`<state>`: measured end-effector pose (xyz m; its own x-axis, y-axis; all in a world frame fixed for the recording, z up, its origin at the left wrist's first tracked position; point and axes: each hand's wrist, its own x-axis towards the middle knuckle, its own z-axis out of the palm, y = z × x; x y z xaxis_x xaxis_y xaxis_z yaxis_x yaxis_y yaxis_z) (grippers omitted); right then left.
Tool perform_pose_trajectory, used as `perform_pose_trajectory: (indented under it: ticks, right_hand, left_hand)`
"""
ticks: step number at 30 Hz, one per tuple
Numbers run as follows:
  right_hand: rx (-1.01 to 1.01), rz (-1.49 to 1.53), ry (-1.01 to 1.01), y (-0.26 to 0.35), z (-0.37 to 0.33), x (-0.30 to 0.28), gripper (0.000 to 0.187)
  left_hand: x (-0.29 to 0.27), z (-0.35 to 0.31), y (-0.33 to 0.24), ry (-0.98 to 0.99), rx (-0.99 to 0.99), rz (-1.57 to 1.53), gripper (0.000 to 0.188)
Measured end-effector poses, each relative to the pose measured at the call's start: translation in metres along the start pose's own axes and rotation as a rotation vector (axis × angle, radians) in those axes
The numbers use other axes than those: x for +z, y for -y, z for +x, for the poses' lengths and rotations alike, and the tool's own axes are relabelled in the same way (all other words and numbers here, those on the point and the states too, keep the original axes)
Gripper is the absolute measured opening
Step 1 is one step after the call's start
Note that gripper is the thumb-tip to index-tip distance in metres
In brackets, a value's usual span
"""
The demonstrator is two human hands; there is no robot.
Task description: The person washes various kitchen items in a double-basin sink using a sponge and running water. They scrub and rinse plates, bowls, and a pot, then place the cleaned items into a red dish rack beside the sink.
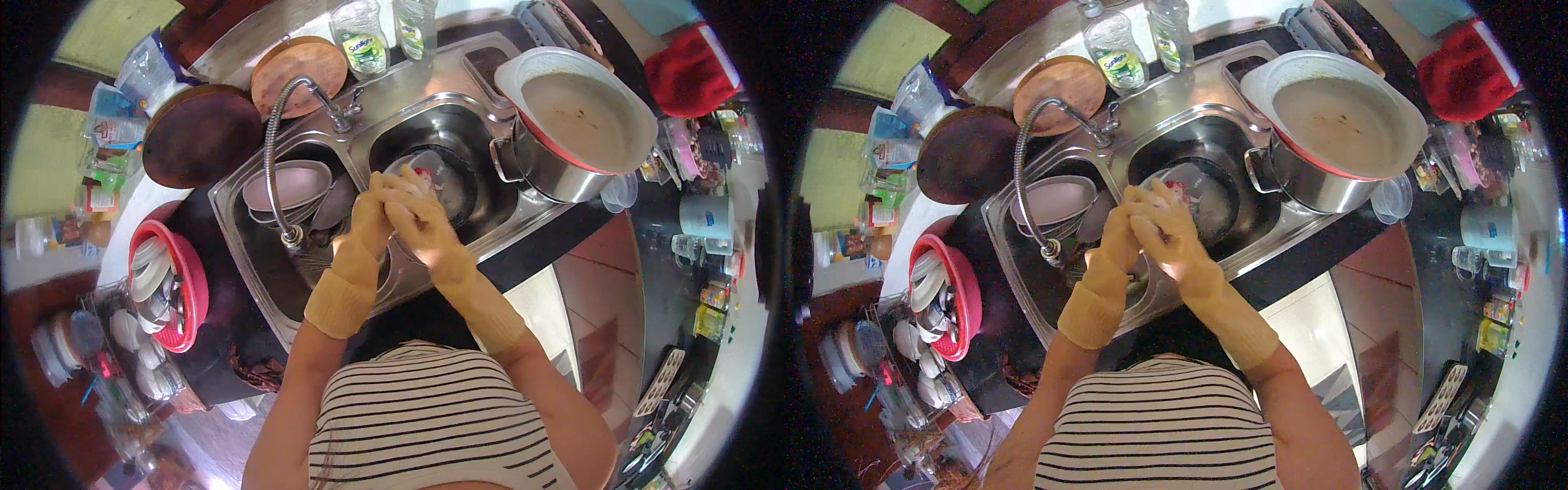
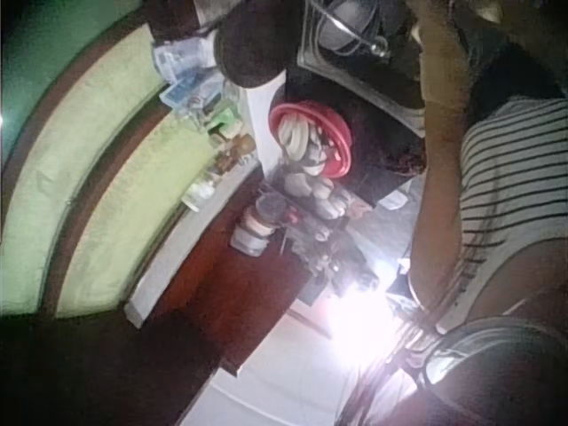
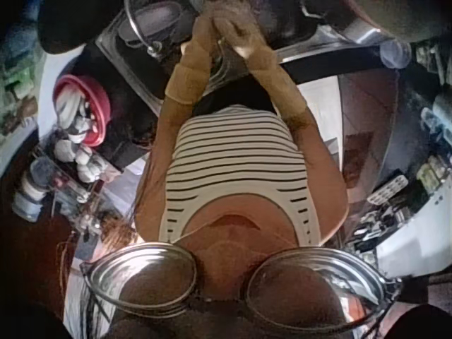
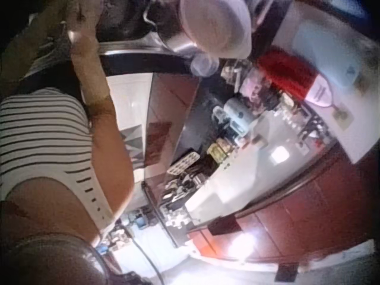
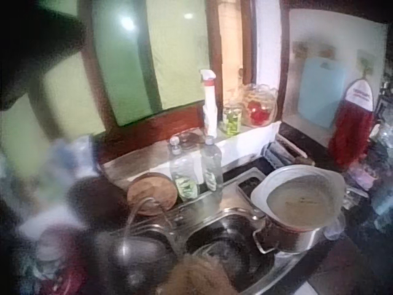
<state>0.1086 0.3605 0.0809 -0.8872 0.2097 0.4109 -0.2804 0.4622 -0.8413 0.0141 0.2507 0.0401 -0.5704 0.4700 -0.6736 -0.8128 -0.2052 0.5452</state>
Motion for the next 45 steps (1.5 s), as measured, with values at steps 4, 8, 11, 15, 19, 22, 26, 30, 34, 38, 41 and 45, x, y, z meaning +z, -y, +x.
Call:
perform_pose_trajectory:
  ticks: [4,8,11,15,19,22,26,30,34,38,41,45]
  right_hand:
    - [0.103,-0.763,-0.085,-0.037,0.026,0.003,0.026]
    - [0.347,-0.684,0.125,-0.052,0.02,0.026,0.036]
    - [0.305,-0.61,0.036,0.019,0.02,0.016,0.033]
    - [0.699,-0.528,0.17,-0.052,0.052,-0.015,0.029]
    - [0.516,-0.711,0.265,-0.059,0.031,-0.016,0.038]
    - [0.765,-0.468,0.17,-0.071,0.037,-0.023,0.048]
    - [0.972,0.128,-0.249,-0.103,0.031,-0.034,0.056]
    - [0.98,0.702,-0.616,-0.127,-0.003,-0.019,0.04]
    - [0.896,1.013,-0.865,-0.087,-0.012,-0.009,0.036]
    - [1.026,1.421,-0.789,-0.077,-0.029,-0.015,0.041]
    - [0.919,1.436,-0.707,-0.076,-0.029,-0.02,0.038]
    - [0.956,1.286,-0.591,-0.018,0.006,-0.021,0.036]
  left_hand:
    - [-0.035,0.031,0.017,0.096,0.495,1.041,0.039]
    - [0.002,0.012,0.012,0.005,0.293,0.528,0.05]
    - [0.005,0.01,0.011,0.013,0.065,0.312,0.05]
    - [0.013,0.007,0.005,0.12,0.061,0.716,0.049]
    - [0.025,-0.016,0.004,0.08,0.212,1.027,0.054]
    - [0.022,-0.023,-0.011,0.075,0.113,0.996,0.053]
    - [-0.009,-0.014,-0.007,-0.008,0.042,0.656,0.054]
    - [-0.019,-0.013,0.001,0.155,0.501,0.931,0.039]
    - [-0.018,-0.01,0.009,0.273,0.555,0.847,0.044]
    - [-0.015,-0.005,0.018,0.293,0.257,0.787,0.053]
    - [-0.026,-0.011,0.022,0.355,0.23,1.123,0.054]
    - [-0.077,0.001,0.04,0.344,0.345,0.754,0.05]
